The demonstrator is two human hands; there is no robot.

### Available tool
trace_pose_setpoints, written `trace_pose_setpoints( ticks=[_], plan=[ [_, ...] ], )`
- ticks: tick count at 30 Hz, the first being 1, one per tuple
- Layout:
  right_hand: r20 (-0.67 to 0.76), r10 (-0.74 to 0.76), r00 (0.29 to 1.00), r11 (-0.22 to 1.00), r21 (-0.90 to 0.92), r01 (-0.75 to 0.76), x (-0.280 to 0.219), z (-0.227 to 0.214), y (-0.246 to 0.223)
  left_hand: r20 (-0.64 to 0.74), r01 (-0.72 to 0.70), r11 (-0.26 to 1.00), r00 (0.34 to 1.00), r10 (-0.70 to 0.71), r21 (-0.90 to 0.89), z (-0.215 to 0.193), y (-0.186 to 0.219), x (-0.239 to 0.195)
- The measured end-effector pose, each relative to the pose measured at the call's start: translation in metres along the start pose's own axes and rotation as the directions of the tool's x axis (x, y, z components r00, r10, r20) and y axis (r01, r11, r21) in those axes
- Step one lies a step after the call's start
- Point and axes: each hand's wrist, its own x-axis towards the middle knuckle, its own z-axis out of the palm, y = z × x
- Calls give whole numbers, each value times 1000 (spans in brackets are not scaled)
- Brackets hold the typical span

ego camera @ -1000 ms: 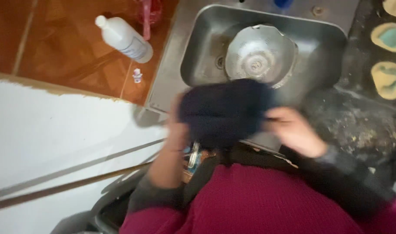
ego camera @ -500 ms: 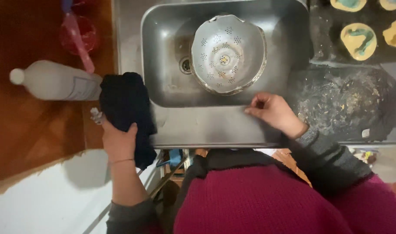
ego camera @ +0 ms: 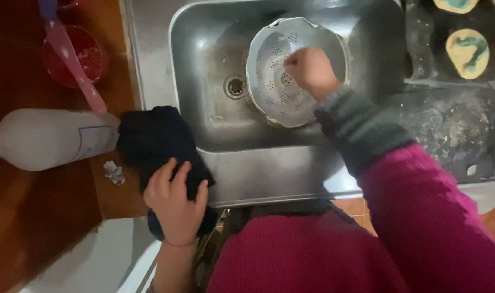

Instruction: Cleaning and preparing dental impression molds in a laboratory setting.

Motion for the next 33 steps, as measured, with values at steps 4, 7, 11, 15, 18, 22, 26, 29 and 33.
trace_pose_setpoints(
  ticks=[4, 7, 11, 15, 18, 22, 26, 29, 33],
  plan=[
    [-16, -22, 1000, 994, -104, 20, 36, 21, -5, -10, 4, 998, 1000, -4, -57, 18, -18, -6],
    [142, 142, 980, 981, -152, -120, 44, 21, -20, -47, 60, 998, 997, -61, -25, 20, -21, -6],
    [75, 134, 988, 967, -229, -113, 48, 30, -24, -60, 25, 991, 998, -33, -129, 21, -29, -7],
    [45, 85, 995, 931, -360, -64, 53, 36, -14, -54, -7, 996, 999, 3, -88, 21, -30, -6],
    [128, 238, 963, 930, -317, -188, 55, 24, -26, -93, -10, 991, 996, -3, -135, 23, -30, -4],
    [114, 139, 984, 971, -211, -113, 52, 23, -19, -84, 4, 989, 996, -16, -149, 25, -30, -4],
    [116, 17, 993, 960, -281, 17, 53, 30, 1, -67, -8, 993, 998, 0, -120, 24, -29, -3],
    [162, 49, 986, 942, -334, 8, 55, 33, 5, -57, -14, 991, 998, 6, -132, 28, -32, -4],
    [172, 12, 985, 887, -456, 69, 63, 45, 18, -62, -1, 997, 998, -4, -77, 25, -24, -1]
  ],
)
